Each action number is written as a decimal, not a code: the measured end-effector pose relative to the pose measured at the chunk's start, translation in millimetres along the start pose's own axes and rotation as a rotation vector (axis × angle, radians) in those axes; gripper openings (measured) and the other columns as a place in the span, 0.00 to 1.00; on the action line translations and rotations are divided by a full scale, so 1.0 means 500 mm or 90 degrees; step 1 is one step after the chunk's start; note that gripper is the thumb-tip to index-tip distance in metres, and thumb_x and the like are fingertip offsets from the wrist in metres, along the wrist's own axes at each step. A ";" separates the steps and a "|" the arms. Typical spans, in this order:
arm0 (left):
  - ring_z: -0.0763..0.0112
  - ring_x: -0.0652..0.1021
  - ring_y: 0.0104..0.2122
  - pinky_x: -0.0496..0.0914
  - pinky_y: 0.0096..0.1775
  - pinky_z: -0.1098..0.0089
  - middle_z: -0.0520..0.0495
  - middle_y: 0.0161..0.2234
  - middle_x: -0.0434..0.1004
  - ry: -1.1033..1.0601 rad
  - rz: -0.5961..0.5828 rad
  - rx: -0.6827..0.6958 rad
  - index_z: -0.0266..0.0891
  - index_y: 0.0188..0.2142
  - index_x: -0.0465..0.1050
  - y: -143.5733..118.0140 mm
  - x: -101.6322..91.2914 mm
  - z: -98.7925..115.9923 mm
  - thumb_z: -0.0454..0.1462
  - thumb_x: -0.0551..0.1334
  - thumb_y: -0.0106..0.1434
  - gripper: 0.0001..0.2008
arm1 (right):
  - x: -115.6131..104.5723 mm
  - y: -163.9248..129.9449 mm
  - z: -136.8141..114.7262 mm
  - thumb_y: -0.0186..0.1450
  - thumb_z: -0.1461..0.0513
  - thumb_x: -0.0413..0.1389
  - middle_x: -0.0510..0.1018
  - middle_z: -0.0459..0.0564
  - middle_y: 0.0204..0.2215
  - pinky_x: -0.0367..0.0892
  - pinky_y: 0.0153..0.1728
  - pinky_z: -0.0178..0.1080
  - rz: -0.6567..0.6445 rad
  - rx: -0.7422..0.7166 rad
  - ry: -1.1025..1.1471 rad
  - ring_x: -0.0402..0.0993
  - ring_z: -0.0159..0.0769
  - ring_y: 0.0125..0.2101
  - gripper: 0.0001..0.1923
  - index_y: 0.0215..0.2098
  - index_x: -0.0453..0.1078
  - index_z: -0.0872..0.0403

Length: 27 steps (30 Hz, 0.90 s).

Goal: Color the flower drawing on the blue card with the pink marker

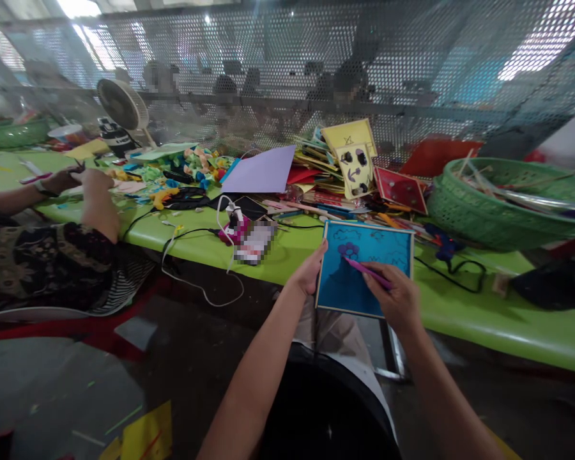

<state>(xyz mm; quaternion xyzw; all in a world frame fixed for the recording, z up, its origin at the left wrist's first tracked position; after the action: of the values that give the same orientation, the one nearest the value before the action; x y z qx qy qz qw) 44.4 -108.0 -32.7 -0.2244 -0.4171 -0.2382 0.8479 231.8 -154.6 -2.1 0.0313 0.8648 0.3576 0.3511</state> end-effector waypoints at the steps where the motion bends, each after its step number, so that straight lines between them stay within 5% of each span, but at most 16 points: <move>1: 0.56 0.85 0.40 0.76 0.53 0.52 0.37 0.42 0.86 0.000 -0.003 0.000 0.35 0.60 0.74 0.001 -0.002 0.000 0.57 0.49 0.73 0.33 | 0.000 0.000 0.000 0.71 0.57 0.57 0.84 0.52 0.40 0.72 0.42 0.45 0.003 0.003 0.001 0.80 0.44 0.40 0.09 0.46 0.78 0.50; 11: 0.56 0.85 0.37 0.77 0.51 0.52 0.35 0.41 0.86 0.014 0.008 -0.013 0.32 0.61 0.73 -0.005 0.009 0.002 0.55 0.43 0.75 0.36 | 0.001 0.004 -0.004 0.71 0.56 0.57 0.84 0.52 0.39 0.72 0.42 0.45 -0.018 -0.002 -0.005 0.80 0.44 0.39 0.10 0.46 0.78 0.50; 27: 0.55 0.84 0.45 0.73 0.57 0.51 0.37 0.45 0.85 0.008 0.047 0.000 0.35 0.62 0.72 -0.009 0.013 0.002 0.55 0.46 0.75 0.32 | 0.002 0.000 -0.003 0.70 0.58 0.58 0.84 0.51 0.39 0.72 0.42 0.45 -0.003 -0.013 -0.008 0.80 0.43 0.39 0.09 0.45 0.78 0.49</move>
<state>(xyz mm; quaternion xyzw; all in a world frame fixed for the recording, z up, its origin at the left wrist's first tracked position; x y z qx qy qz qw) 44.7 -112.5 -26.2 -0.2381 -0.4028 -0.2081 0.8589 230.2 -155.2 -2.0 0.0274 0.8589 0.3656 0.3575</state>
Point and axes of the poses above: each hand's wrist, its own y-axis towards the middle knuckle, its own x-axis out of the palm, z = x × y, the point moved 2 cm from there along y, towards the middle knuckle
